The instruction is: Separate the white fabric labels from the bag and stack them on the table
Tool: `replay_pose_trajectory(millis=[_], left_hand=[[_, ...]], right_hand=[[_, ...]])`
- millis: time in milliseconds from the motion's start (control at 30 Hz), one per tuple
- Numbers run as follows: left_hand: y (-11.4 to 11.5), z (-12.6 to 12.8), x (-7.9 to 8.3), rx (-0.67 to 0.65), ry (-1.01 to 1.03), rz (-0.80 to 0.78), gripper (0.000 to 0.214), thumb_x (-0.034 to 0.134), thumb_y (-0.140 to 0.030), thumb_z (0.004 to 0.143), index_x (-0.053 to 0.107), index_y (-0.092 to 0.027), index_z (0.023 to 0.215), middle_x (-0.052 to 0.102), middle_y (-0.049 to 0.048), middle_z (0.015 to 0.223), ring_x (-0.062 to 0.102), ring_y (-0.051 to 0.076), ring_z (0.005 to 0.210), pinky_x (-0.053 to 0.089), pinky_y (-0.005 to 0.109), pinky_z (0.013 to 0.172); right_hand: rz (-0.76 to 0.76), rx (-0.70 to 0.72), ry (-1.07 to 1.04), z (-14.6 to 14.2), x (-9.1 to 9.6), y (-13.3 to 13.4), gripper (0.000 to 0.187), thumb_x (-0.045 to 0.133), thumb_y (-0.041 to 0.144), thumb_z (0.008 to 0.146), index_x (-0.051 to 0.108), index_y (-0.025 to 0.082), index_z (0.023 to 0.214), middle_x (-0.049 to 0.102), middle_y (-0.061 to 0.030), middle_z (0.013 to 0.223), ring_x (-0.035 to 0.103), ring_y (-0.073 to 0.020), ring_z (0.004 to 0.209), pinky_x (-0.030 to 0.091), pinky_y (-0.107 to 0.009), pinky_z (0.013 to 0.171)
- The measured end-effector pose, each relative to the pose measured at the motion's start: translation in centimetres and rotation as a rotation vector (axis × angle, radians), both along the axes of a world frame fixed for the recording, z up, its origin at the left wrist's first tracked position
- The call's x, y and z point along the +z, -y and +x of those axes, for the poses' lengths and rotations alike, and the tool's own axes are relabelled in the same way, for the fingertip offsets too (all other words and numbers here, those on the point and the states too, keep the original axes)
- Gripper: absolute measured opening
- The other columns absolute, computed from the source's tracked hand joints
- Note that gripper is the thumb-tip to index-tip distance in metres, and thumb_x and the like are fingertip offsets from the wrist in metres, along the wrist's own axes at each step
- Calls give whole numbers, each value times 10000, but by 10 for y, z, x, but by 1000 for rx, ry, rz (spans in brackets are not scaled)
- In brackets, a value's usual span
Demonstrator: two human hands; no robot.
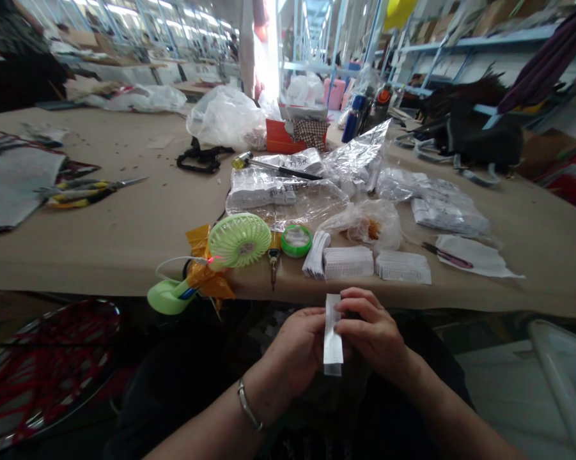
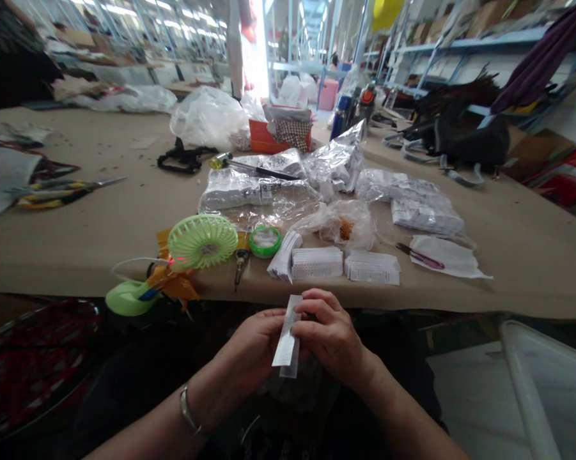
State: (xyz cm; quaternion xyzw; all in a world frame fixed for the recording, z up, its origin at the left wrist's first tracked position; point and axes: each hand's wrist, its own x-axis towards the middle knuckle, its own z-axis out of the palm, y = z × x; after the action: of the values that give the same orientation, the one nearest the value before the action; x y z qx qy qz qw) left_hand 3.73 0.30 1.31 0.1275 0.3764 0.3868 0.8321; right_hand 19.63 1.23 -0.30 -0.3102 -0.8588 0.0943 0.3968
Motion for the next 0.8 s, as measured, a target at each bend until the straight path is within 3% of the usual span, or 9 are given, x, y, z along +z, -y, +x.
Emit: replay_pose_trajectory(millis=[300, 600, 800], left_hand=[[2, -4, -3, 116, 46, -20, 50, 592, -84, 685, 622, -87, 724, 619, 38, 600, 559, 114, 526, 424, 236, 540], [2, -6, 5, 45, 122, -87, 183, 536, -251, 794, 633, -95, 808, 633, 41, 654, 570, 111, 543, 441, 231, 555], [4, -4, -5, 55, 64, 23, 109, 617, -145, 721, 639, -64, 791, 632, 53, 636, 566, 103, 532, 424, 208, 531]], right_hand=[[-6, 43, 85, -2, -5, 7, 150, 519, 142, 839, 639, 222, 880, 633, -47, 977, 484, -217, 1093, 473, -393, 902], [-21, 13, 92, -2, -9, 11, 161, 517, 131, 837, 633, 218, 907, 616, -56, 1011, 475, -223, 1098, 481, -405, 891], [-36, 36, 67, -3, -11, 9, 159, 506, 152, 848, 639, 224, 898, 630, -51, 1003, 487, -219, 1099, 496, -385, 883]])
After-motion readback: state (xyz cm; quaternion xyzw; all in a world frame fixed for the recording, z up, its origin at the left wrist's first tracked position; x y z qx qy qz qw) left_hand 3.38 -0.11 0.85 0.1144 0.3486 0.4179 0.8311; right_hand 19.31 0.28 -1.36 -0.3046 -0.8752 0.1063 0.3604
